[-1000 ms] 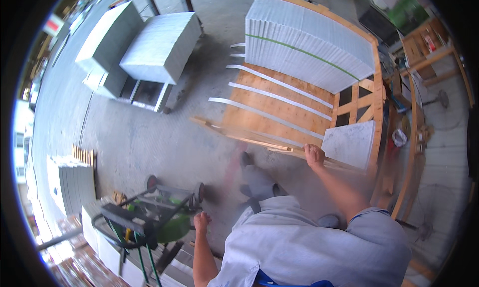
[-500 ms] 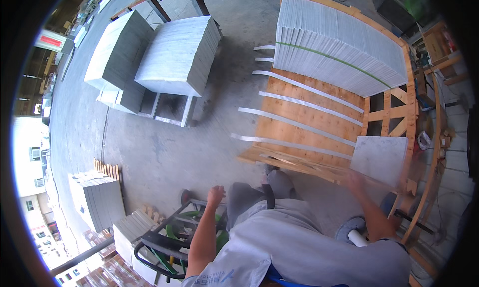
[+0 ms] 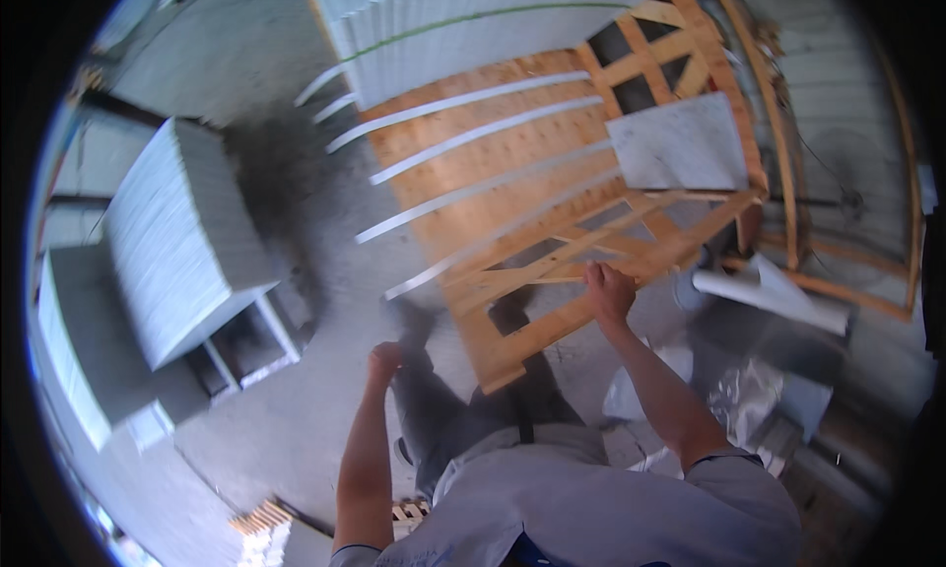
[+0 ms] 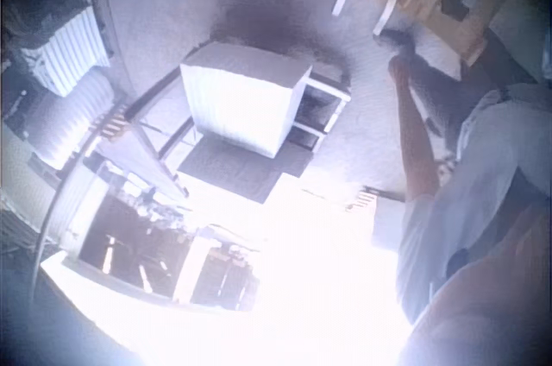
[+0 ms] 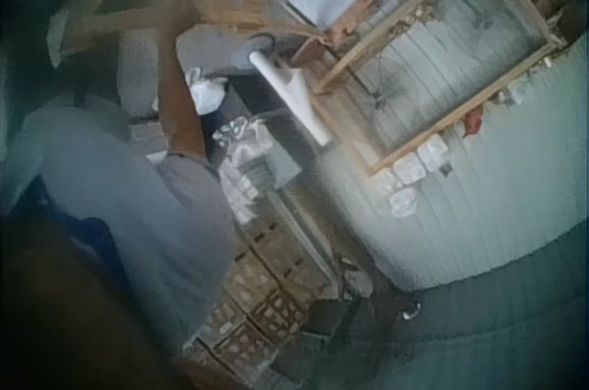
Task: The person repeatedly picks up individual white sheets from a stack and places them onto a wooden rack. The person moves between the stack and the rack, handling one sheet at a time and arranging them on the rack throughout the clip.
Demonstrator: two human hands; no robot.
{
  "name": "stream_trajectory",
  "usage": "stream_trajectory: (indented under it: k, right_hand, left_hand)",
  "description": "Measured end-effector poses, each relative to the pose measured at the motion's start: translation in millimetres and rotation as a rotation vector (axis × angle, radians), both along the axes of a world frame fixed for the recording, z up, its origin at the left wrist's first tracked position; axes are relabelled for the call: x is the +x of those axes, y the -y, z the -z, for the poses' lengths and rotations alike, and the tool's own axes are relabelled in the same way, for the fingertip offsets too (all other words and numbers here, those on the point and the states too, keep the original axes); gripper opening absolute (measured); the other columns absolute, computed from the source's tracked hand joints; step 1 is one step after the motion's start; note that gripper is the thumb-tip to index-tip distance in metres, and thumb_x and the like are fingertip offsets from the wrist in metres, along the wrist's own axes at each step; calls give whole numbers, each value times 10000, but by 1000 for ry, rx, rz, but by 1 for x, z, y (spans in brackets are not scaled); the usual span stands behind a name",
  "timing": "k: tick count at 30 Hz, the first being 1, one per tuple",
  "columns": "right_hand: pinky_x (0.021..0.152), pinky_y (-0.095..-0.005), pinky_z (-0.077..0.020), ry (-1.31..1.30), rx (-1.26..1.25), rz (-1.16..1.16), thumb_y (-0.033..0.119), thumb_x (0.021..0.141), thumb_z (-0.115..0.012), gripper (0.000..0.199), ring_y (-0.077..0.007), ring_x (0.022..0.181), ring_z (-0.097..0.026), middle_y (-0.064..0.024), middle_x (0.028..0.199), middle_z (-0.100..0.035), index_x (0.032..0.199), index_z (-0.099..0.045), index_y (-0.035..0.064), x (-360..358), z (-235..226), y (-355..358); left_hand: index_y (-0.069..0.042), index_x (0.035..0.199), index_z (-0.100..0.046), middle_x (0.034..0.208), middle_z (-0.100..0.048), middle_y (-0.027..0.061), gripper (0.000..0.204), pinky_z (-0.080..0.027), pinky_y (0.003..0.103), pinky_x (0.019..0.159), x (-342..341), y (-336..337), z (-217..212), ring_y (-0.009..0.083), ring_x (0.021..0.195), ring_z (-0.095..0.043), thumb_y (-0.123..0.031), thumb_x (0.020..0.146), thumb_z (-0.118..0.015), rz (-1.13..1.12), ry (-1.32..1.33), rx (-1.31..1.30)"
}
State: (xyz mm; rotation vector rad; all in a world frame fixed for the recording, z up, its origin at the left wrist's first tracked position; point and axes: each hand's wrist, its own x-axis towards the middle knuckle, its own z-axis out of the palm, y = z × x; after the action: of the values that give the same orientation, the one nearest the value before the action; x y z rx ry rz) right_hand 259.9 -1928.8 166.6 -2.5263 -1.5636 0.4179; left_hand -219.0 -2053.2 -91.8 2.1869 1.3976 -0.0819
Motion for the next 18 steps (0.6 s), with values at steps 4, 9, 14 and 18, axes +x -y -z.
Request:
stream_trajectory:
  k: [4,9,14,18]
  right_hand:
    - [777,-452,-430,216,50,16,265,872,-590,234,-339,739,-600,-129,715,-650,768,-689,81,-14,4,-12]
    - [748,-437,-439,196,5,-99,171,825,-618,144,-320,757,-601,-112,723,-647,772,-675,49,-10,10,-6]
    - [742,-366,-461,139,-29,168,105,821,-625,93,-234,753,-592,-96,801,-627,789,-638,18,-14,15,-4]
    - [753,-262,-442,83,-98,169,57,893,-557,70,-129,809,-556,-50,829,-577,855,-588,7,-22,12,-8]
  left_hand:
    - [-105,903,-660,845,-667,54,108,-563,320,546,-16,-52,94,175,628,-663,-106,870,-557,-35,135,-382]
    - [-56,840,-636,861,-670,162,322,-523,473,684,31,-92,197,327,793,-658,-297,941,-448,15,30,-252]
    - [-40,1046,-631,1055,-645,201,358,-469,488,899,90,-124,283,400,1018,-597,-345,914,-499,-304,64,-589]
    - [-64,1266,-546,1270,-562,182,511,-402,512,998,125,-129,328,362,1209,-506,-367,857,-590,-407,63,-550]
